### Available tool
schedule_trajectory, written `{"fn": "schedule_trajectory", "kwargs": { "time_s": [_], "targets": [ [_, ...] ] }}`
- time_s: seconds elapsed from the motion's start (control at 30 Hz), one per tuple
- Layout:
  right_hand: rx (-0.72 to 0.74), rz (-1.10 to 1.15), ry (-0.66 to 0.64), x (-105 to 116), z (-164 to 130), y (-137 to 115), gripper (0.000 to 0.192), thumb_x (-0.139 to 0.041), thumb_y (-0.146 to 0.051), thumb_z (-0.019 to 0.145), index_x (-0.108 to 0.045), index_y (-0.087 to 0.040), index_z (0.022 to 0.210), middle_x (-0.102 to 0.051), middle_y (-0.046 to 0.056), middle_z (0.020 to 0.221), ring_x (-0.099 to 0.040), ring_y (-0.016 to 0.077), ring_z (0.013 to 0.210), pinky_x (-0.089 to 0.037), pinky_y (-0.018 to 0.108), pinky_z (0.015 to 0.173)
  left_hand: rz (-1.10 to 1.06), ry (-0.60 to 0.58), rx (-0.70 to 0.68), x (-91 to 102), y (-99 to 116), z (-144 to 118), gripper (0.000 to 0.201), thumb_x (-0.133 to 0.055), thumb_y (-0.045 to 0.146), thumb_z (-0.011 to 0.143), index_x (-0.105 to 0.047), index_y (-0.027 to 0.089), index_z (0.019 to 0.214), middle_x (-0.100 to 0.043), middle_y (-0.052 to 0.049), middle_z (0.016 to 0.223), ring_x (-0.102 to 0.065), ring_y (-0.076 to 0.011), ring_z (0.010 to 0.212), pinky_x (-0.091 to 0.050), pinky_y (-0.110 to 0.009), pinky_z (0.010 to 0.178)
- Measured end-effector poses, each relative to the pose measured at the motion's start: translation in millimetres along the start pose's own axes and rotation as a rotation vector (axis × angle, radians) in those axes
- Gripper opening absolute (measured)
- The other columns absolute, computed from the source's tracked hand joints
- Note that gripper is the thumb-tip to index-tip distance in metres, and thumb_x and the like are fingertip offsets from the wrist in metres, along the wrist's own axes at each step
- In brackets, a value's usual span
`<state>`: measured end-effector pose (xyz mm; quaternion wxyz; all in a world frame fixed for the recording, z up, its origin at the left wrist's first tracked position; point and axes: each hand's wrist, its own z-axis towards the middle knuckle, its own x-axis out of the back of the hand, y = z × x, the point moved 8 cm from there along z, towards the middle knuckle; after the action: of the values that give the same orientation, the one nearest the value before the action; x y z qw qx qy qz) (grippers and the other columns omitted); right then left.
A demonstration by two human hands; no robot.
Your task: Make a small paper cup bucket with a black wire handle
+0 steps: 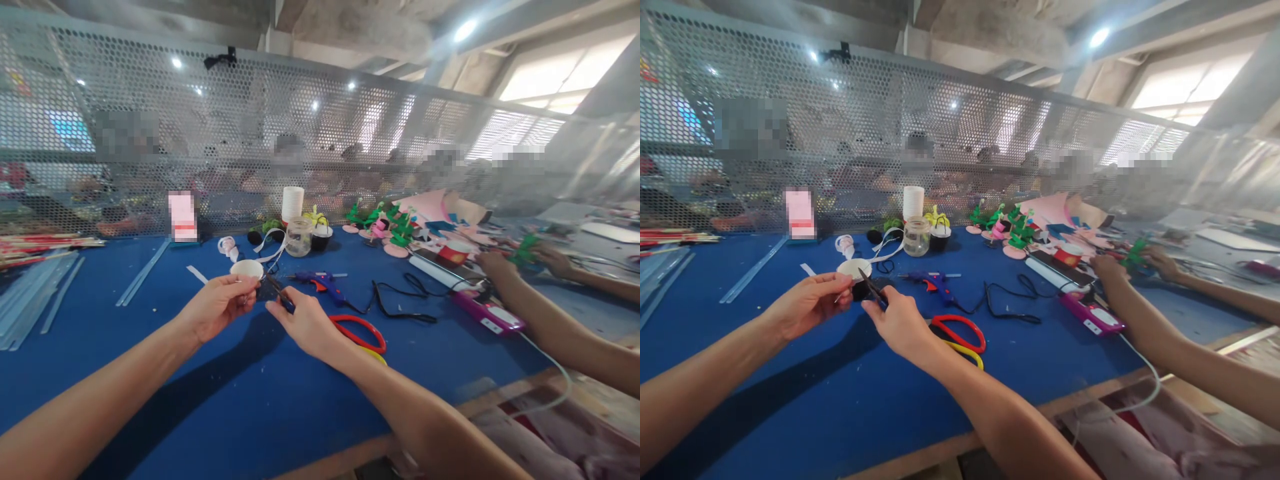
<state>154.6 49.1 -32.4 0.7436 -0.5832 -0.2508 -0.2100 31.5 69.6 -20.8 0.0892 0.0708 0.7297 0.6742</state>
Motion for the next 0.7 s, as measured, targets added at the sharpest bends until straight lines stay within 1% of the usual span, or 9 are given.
{"fn": "schedule_trajectory", "kwargs": {
  "time_s": [0.07, 0.17, 0.27, 0.33, 0.43, 0.5, 0.57, 0.63, 0.7],
  "targets": [
    [0.003, 0.0, -0.004, 1.2, 0.5, 0.3, 0.021, -0.047, -0.036, 0.076, -0.054, -0.016, 0.075, -0.056, 0.001, 0.062, -0.047, 0.0121, 0.055, -0.033, 0.022, 0.053, 0.247, 0.012, -0.184, 3.4, 18.4, -2.3, 0.011, -0.058, 0.025, 0.067, -0.057, 0.014, 0.066, -0.055, 0.0, 0.056, -0.051, -0.0095, 0.051, -0.044, -0.025, 0.054],
    [-0.009, 0.014, -0.003, 3.5, 1.8, 1.3, 0.022, -0.047, -0.037, 0.076, -0.054, -0.016, 0.075, -0.056, 0.001, 0.062, -0.047, 0.0117, 0.055, -0.033, 0.022, 0.052, 0.791, 0.084, -0.703, -3.3, 58.9, -21.9, 0.014, -0.055, 0.024, 0.072, -0.059, 0.015, 0.082, -0.062, -0.005, 0.077, -0.055, -0.0147, 0.071, -0.045, -0.03, 0.066],
    [-0.027, 0.004, 0.01, 5.4, 2.4, 1.4, 0.022, -0.048, -0.036, 0.075, -0.055, -0.016, 0.074, -0.056, 0.001, 0.062, -0.047, 0.012, 0.056, -0.033, 0.022, 0.052, 1.246, 0.079, -1.137, -24.6, 68.2, -44.7, 0.013, -0.049, 0.016, 0.076, -0.06, 0.017, 0.084, -0.063, -0.007, 0.085, -0.053, -0.0177, 0.083, -0.043, -0.034, 0.073],
    [-0.027, -0.006, 0.009, 5.0, 2.1, 0.2, 0.021, -0.048, -0.035, 0.075, -0.055, -0.016, 0.074, -0.057, 0.002, 0.063, -0.047, 0.0122, 0.056, -0.033, 0.022, 0.053, 1.397, 0.091, -1.278, -30.9, 64.2, -50.9, 0.012, -0.049, 0.015, 0.077, -0.06, 0.016, 0.081, -0.064, -0.007, 0.081, -0.053, -0.0179, 0.079, -0.042, -0.033, 0.069],
    [-0.013, -0.013, 0.0, 3.1, 1.0, -2.0, 0.02, -0.048, -0.034, 0.076, -0.055, -0.016, 0.074, -0.057, 0.002, 0.064, -0.047, 0.0121, 0.057, -0.032, 0.022, 0.053, 1.398, 0.129, -1.375, -30.7, 62.3, -55.9, 0.009, -0.051, 0.018, 0.077, -0.06, 0.016, 0.076, -0.064, -0.006, 0.075, -0.054, -0.0168, 0.072, -0.041, -0.031, 0.064],
    [0.001, -0.015, -0.005, 2.2, 0.5, -2.9, 0.02, -0.047, -0.035, 0.076, -0.055, -0.016, 0.074, -0.057, 0.002, 0.064, -0.047, 0.012, 0.057, -0.033, 0.022, 0.053, 1.281, 0.139, -1.324, -26.4, 64.2, -54.4, 0.009, -0.054, 0.02, 0.075, -0.061, 0.017, 0.072, -0.064, -0.004, 0.071, -0.054, -0.0156, 0.069, -0.041, -0.03, 0.064],
    [0.005, -0.017, -0.006, 1.8, 0.2, -2.5, 0.021, -0.047, -0.035, 0.076, -0.055, -0.016, 0.075, -0.057, 0.002, 0.063, -0.048, 0.0122, 0.057, -0.033, 0.022, 0.053, 1.033, 0.174, -1.104, -14.2, 65.9, -43.4, 0.008, -0.056, 0.023, 0.072, -0.061, 0.018, 0.068, -0.063, -0.003, 0.068, -0.054, -0.0143, 0.066, -0.042, -0.029, 0.063],
    [0.009, -0.013, -0.001, 2.1, 0.1, -2.0, 0.021, -0.048, -0.036, 0.076, -0.055, -0.016, 0.075, -0.057, 0.002, 0.064, -0.048, 0.0124, 0.058, -0.033, 0.022, 0.054, 0.652, 0.182, -0.716, 2.1, 52.4, -23.0, 0.01, -0.059, 0.025, 0.069, -0.058, 0.017, 0.064, -0.06, -0.001, 0.061, -0.052, -0.0123, 0.058, -0.043, -0.027, 0.057],
    [0.02, -0.004, 0.01, 2.8, -0.1, -2.1, 0.021, -0.047, -0.036, 0.076, -0.055, -0.016, 0.076, -0.058, 0.002, 0.065, -0.049, 0.0125, 0.058, -0.034, 0.023, 0.054, 0.217, 0.092, -0.288, 4.2, 20.2, -6.3, 0.013, -0.06, 0.026, 0.065, -0.054, 0.016, 0.06, -0.053, 0.001, 0.052, -0.048, -0.0092, 0.049, -0.042, -0.025, 0.051]
  ]
}}
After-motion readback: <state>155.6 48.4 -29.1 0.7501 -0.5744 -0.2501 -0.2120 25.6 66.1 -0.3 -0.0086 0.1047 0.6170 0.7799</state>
